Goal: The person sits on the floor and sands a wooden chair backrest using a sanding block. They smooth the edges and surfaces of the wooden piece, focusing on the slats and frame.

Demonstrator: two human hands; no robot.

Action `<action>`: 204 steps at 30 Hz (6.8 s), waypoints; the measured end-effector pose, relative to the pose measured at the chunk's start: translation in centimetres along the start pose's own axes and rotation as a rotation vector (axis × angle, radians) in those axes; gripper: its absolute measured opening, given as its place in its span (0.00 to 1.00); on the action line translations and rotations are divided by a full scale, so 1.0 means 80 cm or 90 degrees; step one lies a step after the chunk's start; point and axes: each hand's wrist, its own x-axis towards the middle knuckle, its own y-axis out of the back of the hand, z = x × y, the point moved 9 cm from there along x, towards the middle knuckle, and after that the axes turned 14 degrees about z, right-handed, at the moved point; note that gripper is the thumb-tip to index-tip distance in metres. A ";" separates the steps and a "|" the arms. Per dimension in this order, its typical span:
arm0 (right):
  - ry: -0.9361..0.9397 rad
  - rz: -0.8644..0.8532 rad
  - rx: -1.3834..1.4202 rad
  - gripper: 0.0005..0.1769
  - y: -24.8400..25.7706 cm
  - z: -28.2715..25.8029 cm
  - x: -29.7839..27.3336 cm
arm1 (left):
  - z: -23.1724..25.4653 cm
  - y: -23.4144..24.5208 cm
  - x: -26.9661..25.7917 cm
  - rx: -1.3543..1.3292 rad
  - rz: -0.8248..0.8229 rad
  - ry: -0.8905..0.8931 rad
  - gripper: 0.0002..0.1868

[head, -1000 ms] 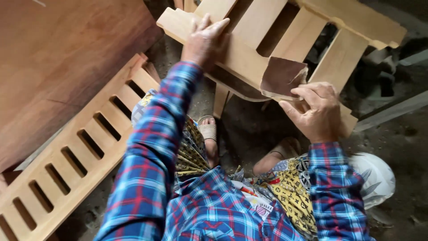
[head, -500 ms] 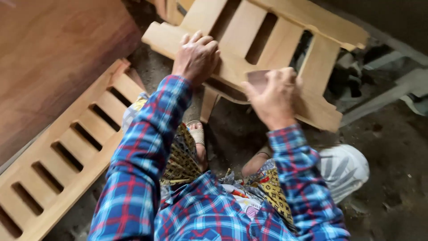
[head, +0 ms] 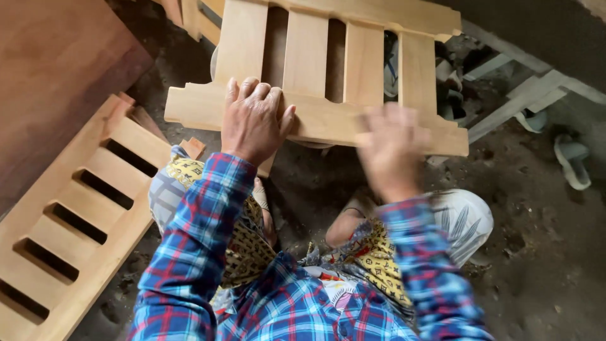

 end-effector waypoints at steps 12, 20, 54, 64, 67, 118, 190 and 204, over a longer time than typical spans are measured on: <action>0.047 0.256 0.083 0.10 0.043 -0.158 0.045 | -0.004 -0.004 0.003 -0.053 0.051 0.065 0.10; -0.071 0.055 -0.016 0.21 -0.012 0.048 -0.027 | -0.013 0.011 0.007 -0.142 0.073 0.098 0.06; -0.044 -0.021 0.137 0.26 -0.015 -0.205 0.041 | -0.019 0.045 0.019 -0.206 0.126 0.150 0.13; -0.419 -0.070 -0.129 0.26 -0.029 0.265 -0.100 | -0.022 0.047 0.016 -0.228 0.132 0.172 0.12; -0.400 -0.004 -0.191 0.25 -0.022 0.178 -0.078 | -0.018 0.047 0.018 -0.199 0.136 0.154 0.13; -0.384 0.063 -0.101 0.27 0.023 0.152 -0.078 | -0.113 0.092 -0.010 0.030 0.112 0.280 0.18; -0.115 -0.023 0.303 0.25 0.004 -0.128 0.020 | -0.161 0.137 -0.029 -0.723 0.250 0.712 0.45; 0.246 -0.099 0.414 0.24 -0.028 -0.382 0.095 | -0.199 0.104 -0.065 -1.088 0.302 0.972 0.54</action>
